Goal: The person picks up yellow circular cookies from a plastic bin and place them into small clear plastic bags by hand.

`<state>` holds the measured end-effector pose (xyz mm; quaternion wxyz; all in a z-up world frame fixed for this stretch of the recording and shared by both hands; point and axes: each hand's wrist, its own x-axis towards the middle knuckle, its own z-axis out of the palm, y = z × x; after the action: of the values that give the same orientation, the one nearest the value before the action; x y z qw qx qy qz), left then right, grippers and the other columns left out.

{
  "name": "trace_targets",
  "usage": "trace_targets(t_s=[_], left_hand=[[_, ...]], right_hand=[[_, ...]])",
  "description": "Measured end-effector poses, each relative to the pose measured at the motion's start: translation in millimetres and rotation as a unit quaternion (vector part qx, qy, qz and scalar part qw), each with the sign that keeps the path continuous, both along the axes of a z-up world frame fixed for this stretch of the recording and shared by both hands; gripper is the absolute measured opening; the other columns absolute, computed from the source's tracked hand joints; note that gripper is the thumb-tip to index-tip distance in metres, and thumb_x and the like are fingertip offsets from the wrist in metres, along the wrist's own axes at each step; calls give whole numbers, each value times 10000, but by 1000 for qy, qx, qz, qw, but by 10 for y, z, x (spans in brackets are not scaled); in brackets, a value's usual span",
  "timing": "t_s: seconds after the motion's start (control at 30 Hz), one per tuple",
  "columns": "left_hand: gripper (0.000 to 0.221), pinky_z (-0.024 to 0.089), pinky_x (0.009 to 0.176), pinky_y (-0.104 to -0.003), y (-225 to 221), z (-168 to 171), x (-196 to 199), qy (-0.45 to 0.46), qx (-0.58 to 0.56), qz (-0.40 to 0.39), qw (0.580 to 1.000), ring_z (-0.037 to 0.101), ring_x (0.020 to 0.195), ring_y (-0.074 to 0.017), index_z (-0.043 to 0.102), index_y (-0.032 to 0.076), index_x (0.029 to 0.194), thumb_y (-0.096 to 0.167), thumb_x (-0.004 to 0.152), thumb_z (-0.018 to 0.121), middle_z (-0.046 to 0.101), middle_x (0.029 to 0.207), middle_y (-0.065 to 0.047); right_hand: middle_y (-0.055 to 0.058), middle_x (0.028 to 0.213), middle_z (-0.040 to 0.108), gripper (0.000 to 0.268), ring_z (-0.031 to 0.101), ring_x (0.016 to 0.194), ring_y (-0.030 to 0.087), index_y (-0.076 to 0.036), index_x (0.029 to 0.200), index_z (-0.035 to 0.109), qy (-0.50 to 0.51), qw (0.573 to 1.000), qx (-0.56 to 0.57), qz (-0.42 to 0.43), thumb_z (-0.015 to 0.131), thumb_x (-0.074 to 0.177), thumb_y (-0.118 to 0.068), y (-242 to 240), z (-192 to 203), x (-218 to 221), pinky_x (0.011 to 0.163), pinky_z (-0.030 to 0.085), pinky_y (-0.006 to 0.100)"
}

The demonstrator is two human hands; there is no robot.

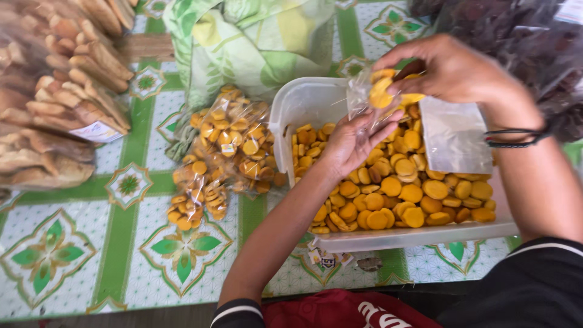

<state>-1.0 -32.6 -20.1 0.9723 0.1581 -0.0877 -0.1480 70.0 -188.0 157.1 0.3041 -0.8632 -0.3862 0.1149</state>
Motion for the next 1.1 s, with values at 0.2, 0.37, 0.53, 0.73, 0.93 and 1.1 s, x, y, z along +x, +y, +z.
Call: trace_targets(t_s=[0.2, 0.37, 0.53, 0.73, 0.93, 1.1], left_hand=[[408, 571, 1034, -409, -93, -197, 74, 61, 105, 21, 992, 635, 1239, -342, 430, -48, 1441, 23, 1039, 431, 588, 1390, -209], [359, 571, 1035, -410, -58, -264, 106, 69, 107, 30, 991, 641, 1230, -346, 428, -51, 1403, 15, 1051, 415, 590, 1378, -218], [377, 566, 1019, -406, -60, -252, 118, 33, 79, 34, 996, 653, 1206, -324, 510, 9, 1363, 67, 991, 495, 619, 1339, -165], [466, 563, 1052, -404, -20, -160, 103, 84, 69, 49, 993, 644, 1203, -273, 513, 24, 1371, 331, 1044, 639, 625, 1296, -138], [515, 581, 997, -380, -10, -87, 70, 71, 61, 45, 995, 656, 1192, -311, 514, 56, 1371, 397, 1006, 640, 598, 1346, -141], [490, 568, 1043, -404, 9, -79, 48, 60, 60, 19, 996, 644, 1225, -315, 498, 60, 1374, 384, 1034, 635, 583, 1360, -152]], right_hand=[[83, 1101, 781, 470, 726, 953, 145, -55, 1255, 721, -8, 999, -47, 17, 816, 794, -50, -64, -208, 41, 875, 577, 320], [79, 1102, 784, 423, 731, 952, 139, -62, 1256, 724, 38, 999, -37, -3, 780, 837, -53, -90, -235, 54, 869, 587, 303], [81, 1099, 786, 376, 728, 954, 126, -60, 1239, 732, 55, 998, -5, 4, 759, 865, -35, -156, -239, 93, 884, 589, 283], [70, 1039, 800, 412, 711, 916, 110, -76, 1247, 752, 28, 999, -24, 1, 738, 843, 3, -181, -240, 79, 878, 574, 276], [76, 1064, 789, 301, 709, 909, 126, -59, 1193, 761, -44, 999, 14, -13, 771, 892, -40, -121, -232, -12, 831, 578, 279], [124, 1079, 763, 296, 736, 935, 192, -34, 1174, 757, -182, 983, 8, 37, 787, 880, -39, -43, -206, -119, 816, 583, 322]])
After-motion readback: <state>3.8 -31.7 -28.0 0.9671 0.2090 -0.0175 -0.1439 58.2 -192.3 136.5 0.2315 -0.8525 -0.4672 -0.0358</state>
